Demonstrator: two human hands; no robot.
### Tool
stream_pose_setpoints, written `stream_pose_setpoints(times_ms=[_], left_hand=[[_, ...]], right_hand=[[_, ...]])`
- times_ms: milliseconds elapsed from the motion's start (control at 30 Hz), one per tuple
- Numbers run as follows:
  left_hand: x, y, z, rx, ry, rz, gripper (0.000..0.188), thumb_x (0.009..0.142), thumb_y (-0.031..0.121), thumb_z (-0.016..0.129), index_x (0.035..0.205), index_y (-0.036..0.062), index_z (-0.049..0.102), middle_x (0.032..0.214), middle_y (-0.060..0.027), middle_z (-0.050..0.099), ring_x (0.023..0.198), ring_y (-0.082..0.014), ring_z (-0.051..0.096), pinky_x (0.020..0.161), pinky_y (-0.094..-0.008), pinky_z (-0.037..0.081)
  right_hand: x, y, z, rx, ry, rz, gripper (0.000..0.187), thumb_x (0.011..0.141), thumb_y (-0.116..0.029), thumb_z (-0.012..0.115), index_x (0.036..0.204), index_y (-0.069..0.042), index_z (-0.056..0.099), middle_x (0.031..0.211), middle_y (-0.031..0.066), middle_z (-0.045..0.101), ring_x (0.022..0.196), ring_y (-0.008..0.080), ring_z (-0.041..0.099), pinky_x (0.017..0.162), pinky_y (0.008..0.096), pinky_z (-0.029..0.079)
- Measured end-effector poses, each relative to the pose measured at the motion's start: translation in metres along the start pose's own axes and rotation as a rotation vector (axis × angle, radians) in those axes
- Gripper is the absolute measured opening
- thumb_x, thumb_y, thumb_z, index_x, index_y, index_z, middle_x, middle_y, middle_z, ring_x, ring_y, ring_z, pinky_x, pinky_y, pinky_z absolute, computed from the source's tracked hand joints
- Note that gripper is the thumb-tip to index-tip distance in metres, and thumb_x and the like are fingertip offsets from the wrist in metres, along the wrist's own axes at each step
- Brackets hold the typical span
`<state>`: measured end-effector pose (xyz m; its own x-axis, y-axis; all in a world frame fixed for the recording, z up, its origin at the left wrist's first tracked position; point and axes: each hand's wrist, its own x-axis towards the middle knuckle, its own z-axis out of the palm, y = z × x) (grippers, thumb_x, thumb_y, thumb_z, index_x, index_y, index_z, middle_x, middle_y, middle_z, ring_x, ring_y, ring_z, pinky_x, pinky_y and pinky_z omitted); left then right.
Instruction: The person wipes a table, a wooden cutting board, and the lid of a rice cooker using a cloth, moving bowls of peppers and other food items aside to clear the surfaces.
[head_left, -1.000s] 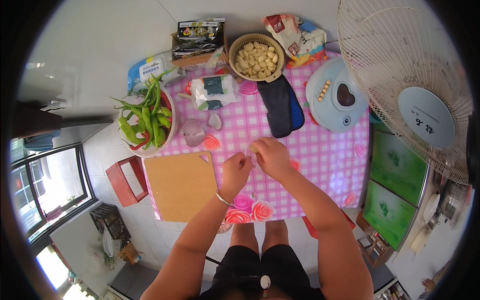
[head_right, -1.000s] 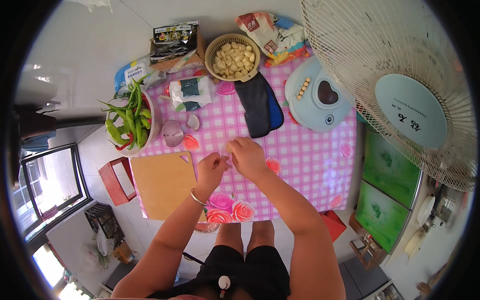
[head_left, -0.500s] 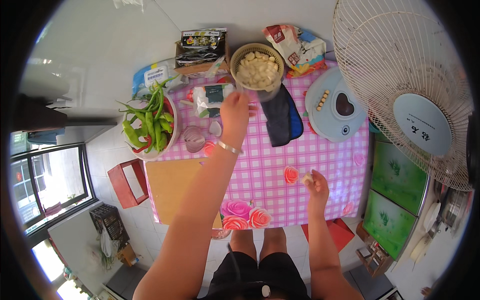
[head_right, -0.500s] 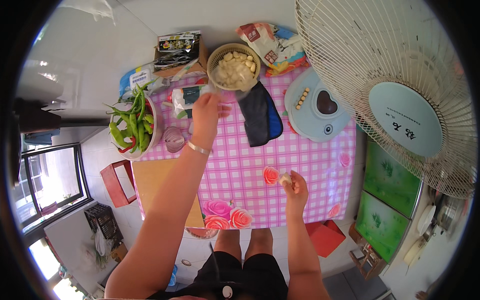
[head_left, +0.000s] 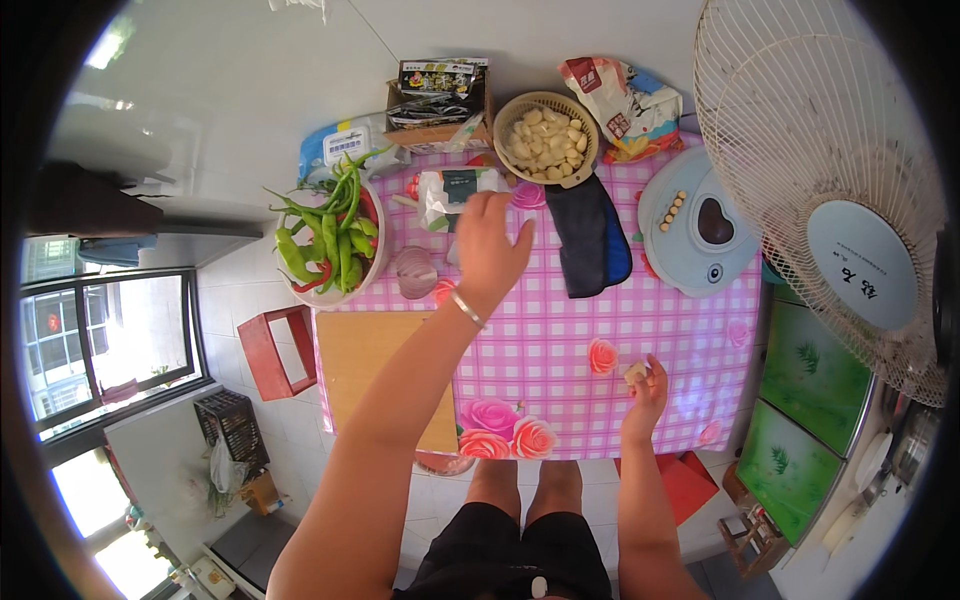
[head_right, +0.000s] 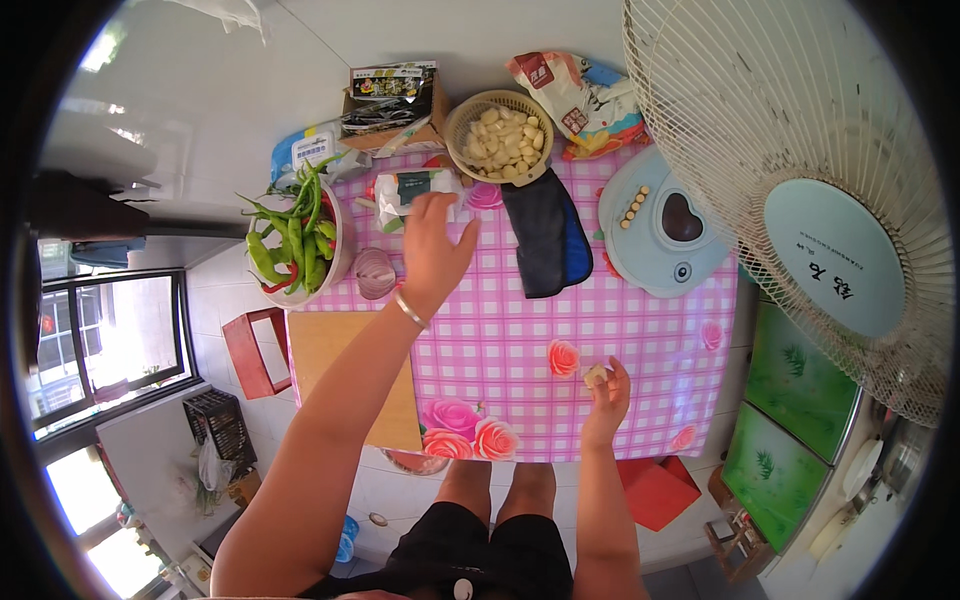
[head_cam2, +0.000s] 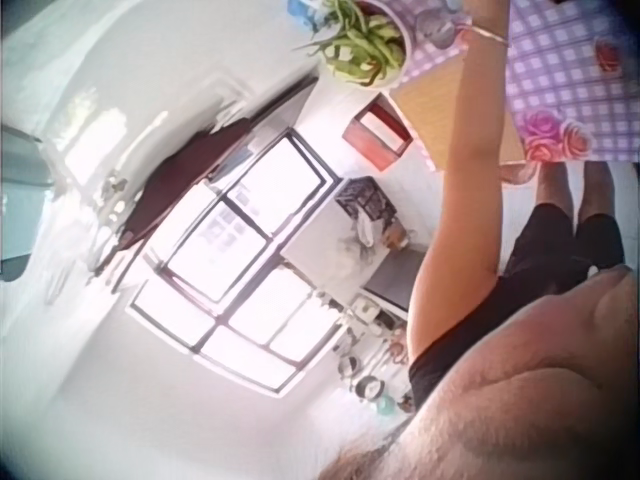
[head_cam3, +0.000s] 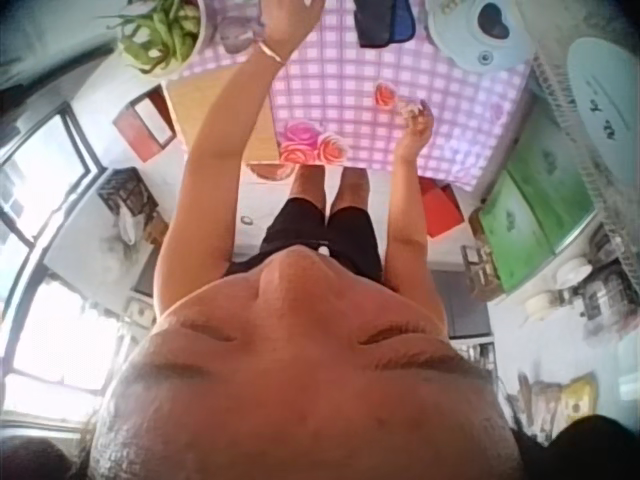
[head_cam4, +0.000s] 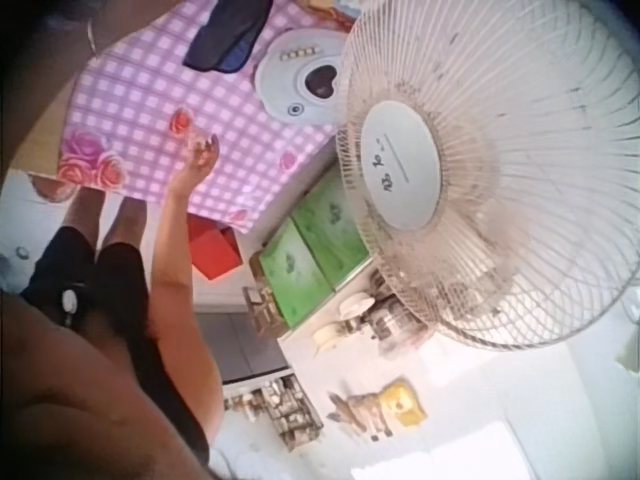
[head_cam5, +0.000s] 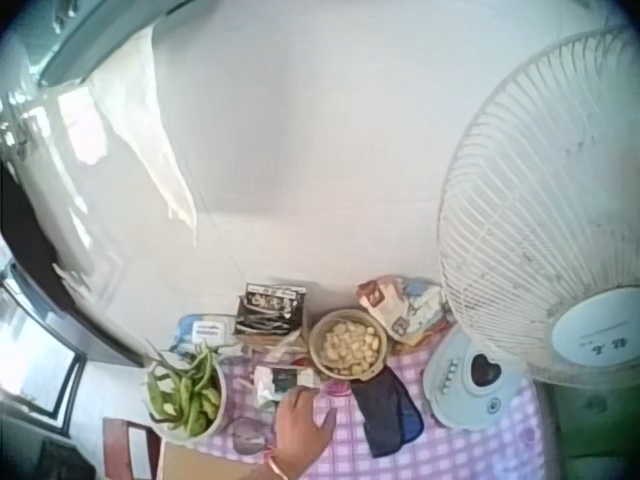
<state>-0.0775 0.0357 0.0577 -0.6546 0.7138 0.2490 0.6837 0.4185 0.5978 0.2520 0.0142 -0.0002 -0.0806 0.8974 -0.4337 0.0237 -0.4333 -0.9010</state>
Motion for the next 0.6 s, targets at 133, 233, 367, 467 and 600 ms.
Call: stream_pose_setpoints(times_ms=[133, 233, 367, 467, 600], left_hand=[[0.005, -0.031, -0.036, 0.562, 0.209, 0.207, 0.042, 0.073, 0.009, 0.066, 0.114, 0.0077, 0.062, 0.125, -0.0204, 0.054, 0.109, -0.0361, 0.054, 0.090, -0.0444, 0.044], [0.014, -0.079, -0.042, 0.603, 0.047, 0.142, 0.036, 0.074, 0.008, 0.063, 0.110, 0.0108, 0.066, 0.127, -0.0202, 0.053, 0.112, -0.0374, 0.053, 0.092, -0.0450, 0.045], [0.039, -0.107, -0.051, 0.470, -0.021, 0.077, 0.026, 0.075, 0.007, 0.061, 0.099, 0.0085, 0.071, 0.125, -0.0199, 0.055, 0.110, -0.0350, 0.055, 0.091, -0.0433, 0.047], [0.062, -0.106, -0.059, 0.449, 0.069, 0.045, 0.022, 0.076, 0.006, 0.059, 0.095, 0.0072, 0.071, 0.117, -0.0190, 0.059, 0.101, -0.0358, 0.061, 0.084, -0.0419, 0.051], [0.080, -0.103, -0.052, 0.534, -0.095, -0.070, 0.019, 0.077, 0.005, 0.057, 0.091, 0.0043, 0.070, 0.102, -0.0185, 0.061, 0.093, -0.0363, 0.064, 0.077, -0.0423, 0.054]], right_hand=[[0.010, 0.020, -0.012, -0.028, -0.040, -0.015, 0.049, 0.083, -0.017, 0.060, 0.129, -0.004, 0.049, 0.093, 0.0004, 0.056, 0.072, 0.0062, 0.047, 0.058, 0.0195, 0.035], [0.011, 0.027, -0.013, -0.050, -0.086, -0.062, 0.053, 0.082, -0.021, 0.064, 0.130, -0.004, 0.047, 0.093, 0.0007, 0.056, 0.072, 0.0056, 0.046, 0.055, 0.0186, 0.033], [0.014, 0.034, -0.019, -0.043, -0.100, -0.069, 0.056, 0.083, -0.023, 0.068, 0.130, -0.002, 0.047, 0.092, 0.0006, 0.056, 0.077, 0.0062, 0.048, 0.060, 0.0190, 0.036], [0.014, 0.038, -0.019, -0.039, -0.093, -0.104, 0.056, 0.083, -0.021, 0.070, 0.131, -0.002, 0.047, 0.092, 0.0008, 0.055, 0.081, 0.0080, 0.050, 0.068, 0.0209, 0.042], [0.015, 0.047, -0.015, 0.027, -0.096, -0.169, 0.056, 0.083, -0.014, 0.071, 0.131, -0.001, 0.046, 0.092, 0.0014, 0.055, 0.085, 0.0098, 0.052, 0.078, 0.0241, 0.046]])
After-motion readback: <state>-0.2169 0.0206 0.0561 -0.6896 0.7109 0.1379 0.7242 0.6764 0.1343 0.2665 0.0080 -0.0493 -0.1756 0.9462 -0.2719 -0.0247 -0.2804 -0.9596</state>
